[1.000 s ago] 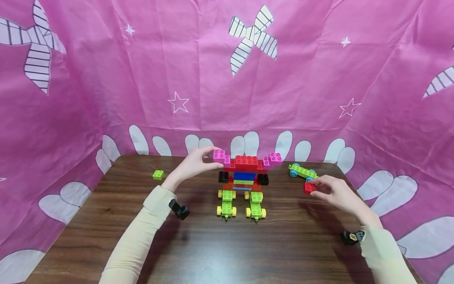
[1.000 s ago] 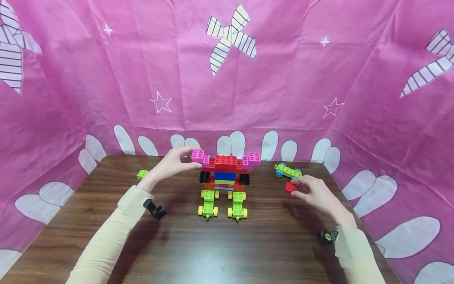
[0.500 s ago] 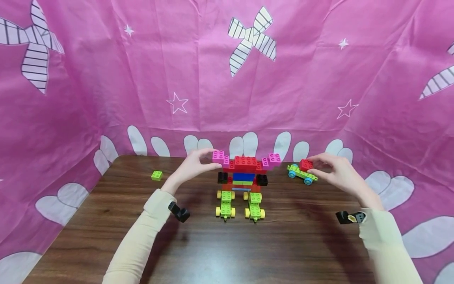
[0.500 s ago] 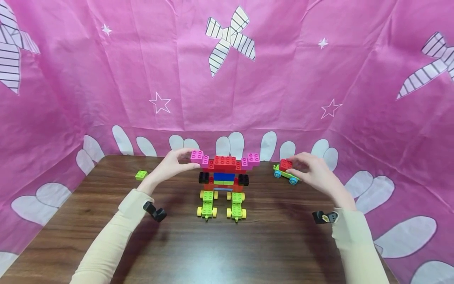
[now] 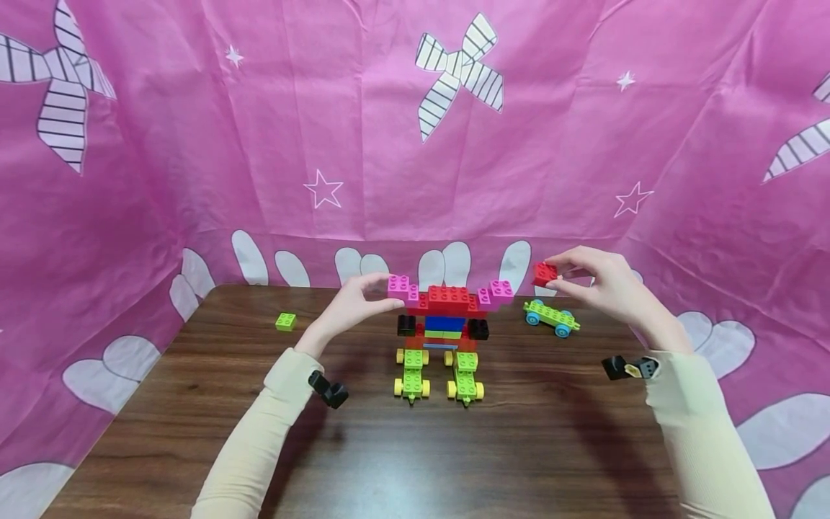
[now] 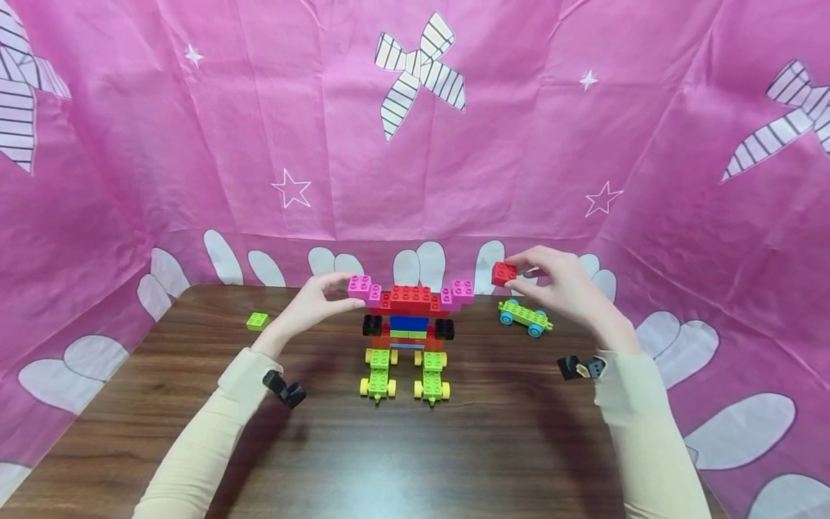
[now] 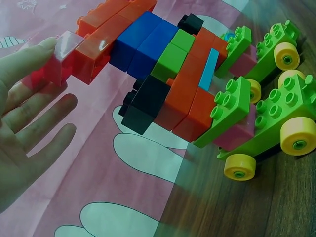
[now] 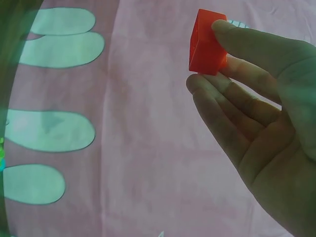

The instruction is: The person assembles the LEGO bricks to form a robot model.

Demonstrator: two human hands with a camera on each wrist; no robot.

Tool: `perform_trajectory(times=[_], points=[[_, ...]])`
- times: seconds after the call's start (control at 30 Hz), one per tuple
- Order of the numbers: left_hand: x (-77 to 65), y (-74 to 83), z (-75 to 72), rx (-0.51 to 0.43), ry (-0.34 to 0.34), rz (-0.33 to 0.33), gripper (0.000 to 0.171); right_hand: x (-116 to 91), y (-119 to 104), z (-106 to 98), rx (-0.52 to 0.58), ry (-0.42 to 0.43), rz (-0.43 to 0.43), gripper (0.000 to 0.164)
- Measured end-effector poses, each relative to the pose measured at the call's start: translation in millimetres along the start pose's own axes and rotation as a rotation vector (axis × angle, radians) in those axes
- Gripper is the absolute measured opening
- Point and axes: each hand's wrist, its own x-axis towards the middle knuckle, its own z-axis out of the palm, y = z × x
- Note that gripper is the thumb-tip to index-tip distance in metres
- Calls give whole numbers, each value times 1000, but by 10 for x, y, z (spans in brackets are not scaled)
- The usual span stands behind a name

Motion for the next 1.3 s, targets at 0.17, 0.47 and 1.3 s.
perform_trajectory(times=[0.17, 0.47, 1.3], points=[[-3, -11, -16, -9, -3, -4, 51, 134, -83, 16, 34, -34, 25, 34], [-18, -15, -30, -14, 1, 5, 49, 297, -196, 117, 39, -95, 2, 37], [-3, 26, -11, 18, -4, 4, 47, 588, -490, 452, 114, -234, -68, 34]])
